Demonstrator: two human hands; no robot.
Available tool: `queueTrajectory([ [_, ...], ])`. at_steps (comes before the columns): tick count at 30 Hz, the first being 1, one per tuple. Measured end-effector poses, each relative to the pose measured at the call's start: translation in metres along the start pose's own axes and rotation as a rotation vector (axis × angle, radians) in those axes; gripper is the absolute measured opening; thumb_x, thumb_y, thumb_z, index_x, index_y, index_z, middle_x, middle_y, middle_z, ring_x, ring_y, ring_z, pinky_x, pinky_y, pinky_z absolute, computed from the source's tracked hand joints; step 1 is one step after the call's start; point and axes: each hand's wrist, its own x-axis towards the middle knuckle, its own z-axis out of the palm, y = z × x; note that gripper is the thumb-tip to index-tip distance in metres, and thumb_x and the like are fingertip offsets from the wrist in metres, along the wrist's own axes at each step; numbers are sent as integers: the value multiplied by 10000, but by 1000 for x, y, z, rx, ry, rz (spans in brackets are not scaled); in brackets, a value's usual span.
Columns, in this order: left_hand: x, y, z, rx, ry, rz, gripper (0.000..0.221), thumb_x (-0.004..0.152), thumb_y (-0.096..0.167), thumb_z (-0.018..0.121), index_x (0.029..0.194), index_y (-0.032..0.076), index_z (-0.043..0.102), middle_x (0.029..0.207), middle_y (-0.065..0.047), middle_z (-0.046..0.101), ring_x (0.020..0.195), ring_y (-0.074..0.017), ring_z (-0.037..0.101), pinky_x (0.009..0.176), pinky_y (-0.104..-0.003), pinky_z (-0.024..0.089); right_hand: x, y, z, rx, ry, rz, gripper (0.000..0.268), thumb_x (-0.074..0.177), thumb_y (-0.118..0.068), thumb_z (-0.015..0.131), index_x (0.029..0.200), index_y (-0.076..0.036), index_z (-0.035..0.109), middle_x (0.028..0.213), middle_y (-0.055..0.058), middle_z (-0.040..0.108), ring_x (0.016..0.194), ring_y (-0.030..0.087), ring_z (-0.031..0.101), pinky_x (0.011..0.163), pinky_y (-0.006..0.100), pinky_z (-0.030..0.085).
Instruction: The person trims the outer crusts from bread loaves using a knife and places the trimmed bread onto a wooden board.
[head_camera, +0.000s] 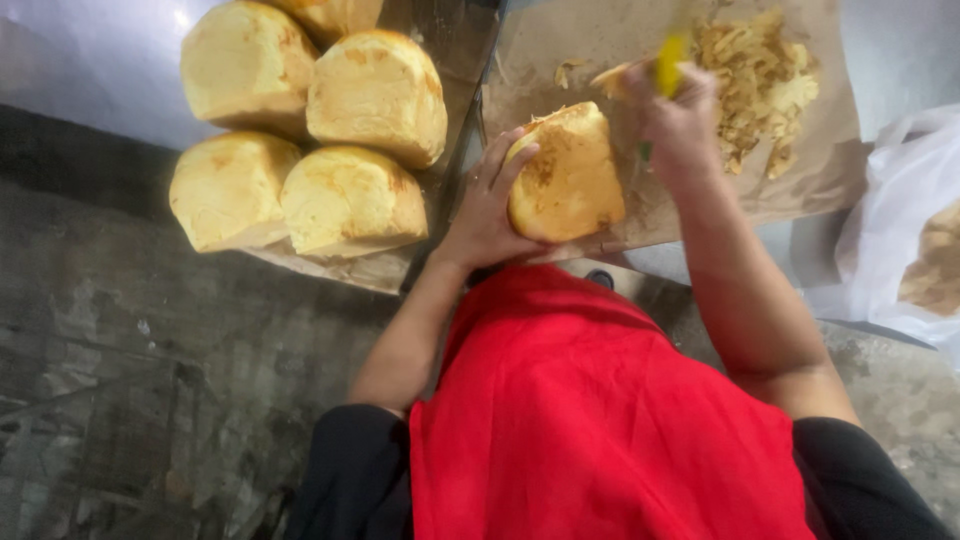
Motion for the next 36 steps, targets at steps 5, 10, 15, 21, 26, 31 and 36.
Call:
queueTrajectory([
  [5, 13, -8, 17, -88, 184, -134, 1152, 654, 439, 1003, 1571, 175, 359, 1600, -142, 396, 1521, -360, 389, 1278, -481, 354, 6, -6, -65, -705, 147, -343, 227, 1020, -251, 793, 1045, -27, 762, 844, 85, 682, 689, 170, 613, 563, 330, 488],
  [10, 36, -12, 27, -148, 351, -251, 1146, 717, 408, 1006, 1589, 144, 311, 1574, -169, 379, 1493, -370, 388, 1269, -504, 378, -27, 7, -99, -1241, 120, -216, 279, 1093, -324, 740, 1217, -77, 775, 961, 148, 730, 819, 290, 691, 683, 434, 531],
  [15, 43, -15, 35, -172, 333, -302, 1179, 700, 422, 994, 1591, 96, 295, 1581, -210, 326, 1490, -389, 377, 1226, -502, 403, -91, -31, -58, -880, 10, -121, 301, 1087, -336, 710, 1305, -129, 731, 1078, 112, 748, 912, 219, 741, 801, 372, 571],
  [21, 45, -17, 39, -88, 353, -269, 1159, 708, 402, 1007, 1555, 47, 300, 1519, -202, 365, 1444, -366, 402, 1204, -473, 410, -108, -52, -56, -1212, -108, -253, 334, 1016, -365, 760, 1266, -145, 764, 977, 99, 740, 788, 284, 712, 700, 412, 558],
  [26, 41, -21, 34, -183, 370, -232, 1068, 781, 367, 985, 1575, 77, 332, 1550, -176, 392, 1479, -343, 433, 1268, -463, 411, -149, -49, -111, -1304, -7, -272, 322, 1027, -357, 779, 1276, -153, 759, 1008, 91, 722, 819, 267, 712, 703, 389, 553],
  [31, 40, -12, 37, -142, 335, -235, 1090, 757, 391, 987, 1567, 86, 325, 1542, -182, 379, 1469, -353, 420, 1255, -462, 400, -123, -24, -81, -1211, 31, -302, 296, 1044, -330, 796, 1269, -141, 759, 978, 101, 707, 825, 289, 697, 728, 400, 552],
  [36, 39, -10, 29, -108, 329, -233, 1088, 754, 385, 985, 1566, 82, 328, 1554, -189, 377, 1476, -361, 403, 1257, -469, 382, -131, -18, -101, -1220, 63, -310, 318, 1017, -322, 799, 1268, -130, 760, 978, 125, 706, 848, 324, 691, 745, 411, 545],
])
